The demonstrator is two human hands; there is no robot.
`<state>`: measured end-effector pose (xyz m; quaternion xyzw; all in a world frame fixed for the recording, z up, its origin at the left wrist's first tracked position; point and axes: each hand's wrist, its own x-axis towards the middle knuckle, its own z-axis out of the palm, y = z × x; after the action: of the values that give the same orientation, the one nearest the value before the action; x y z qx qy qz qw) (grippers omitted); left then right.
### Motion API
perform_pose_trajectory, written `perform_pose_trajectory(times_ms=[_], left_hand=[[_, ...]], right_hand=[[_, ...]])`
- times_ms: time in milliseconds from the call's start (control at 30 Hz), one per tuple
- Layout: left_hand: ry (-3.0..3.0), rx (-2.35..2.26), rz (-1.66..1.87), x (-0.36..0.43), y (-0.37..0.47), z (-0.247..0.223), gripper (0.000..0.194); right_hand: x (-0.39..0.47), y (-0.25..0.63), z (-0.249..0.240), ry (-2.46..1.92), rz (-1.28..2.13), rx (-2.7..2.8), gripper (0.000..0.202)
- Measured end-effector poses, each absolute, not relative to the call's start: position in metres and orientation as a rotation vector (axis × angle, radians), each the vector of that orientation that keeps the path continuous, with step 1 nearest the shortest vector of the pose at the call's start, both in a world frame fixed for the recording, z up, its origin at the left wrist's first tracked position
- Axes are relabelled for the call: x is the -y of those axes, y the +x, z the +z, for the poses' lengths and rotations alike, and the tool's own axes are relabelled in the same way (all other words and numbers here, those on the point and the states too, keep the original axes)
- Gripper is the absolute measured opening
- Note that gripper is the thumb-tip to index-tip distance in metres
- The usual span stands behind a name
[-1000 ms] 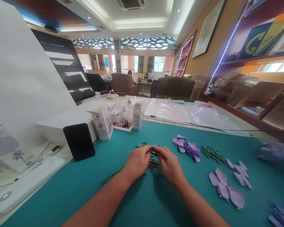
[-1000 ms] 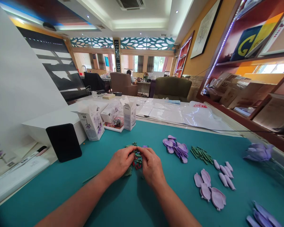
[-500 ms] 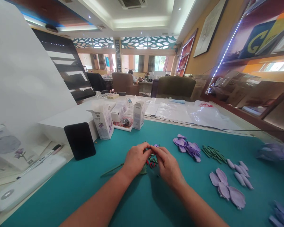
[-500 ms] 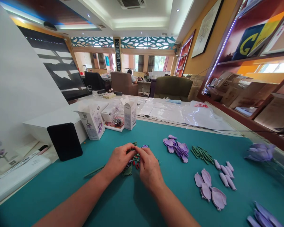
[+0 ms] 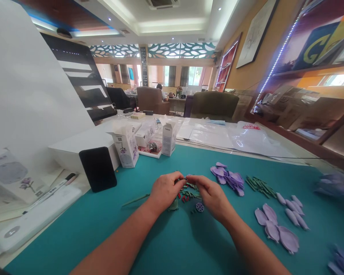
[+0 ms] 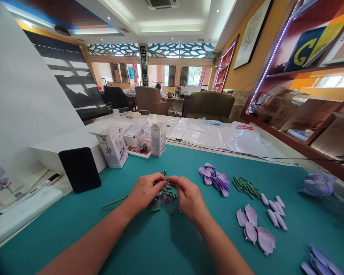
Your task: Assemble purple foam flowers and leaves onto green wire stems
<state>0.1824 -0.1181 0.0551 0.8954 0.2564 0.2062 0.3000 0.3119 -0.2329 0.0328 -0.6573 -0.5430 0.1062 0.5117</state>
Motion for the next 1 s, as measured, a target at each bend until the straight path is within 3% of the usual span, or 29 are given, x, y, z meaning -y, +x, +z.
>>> perform_pose_trajectory(times_ms=[500,767,1000], left_hand=[[2.408,-0.701,0.563,0.122,0.182,0.056,0.023],[2.366,-0.759,0.539,0.116,0.184,0.056,0.021],[2.368,-0.669,0.525,0.119,0.184,0.055,0.021]], right_hand=[[0.232,0.307,0.028,-1.615,0.206,1.394,0.036],[0.232,0.314,0.016,-2.228,-0.162,1.689,0.021],[0.226,0.309,0.006,-2.302,-0.165,1.777,0.019]])
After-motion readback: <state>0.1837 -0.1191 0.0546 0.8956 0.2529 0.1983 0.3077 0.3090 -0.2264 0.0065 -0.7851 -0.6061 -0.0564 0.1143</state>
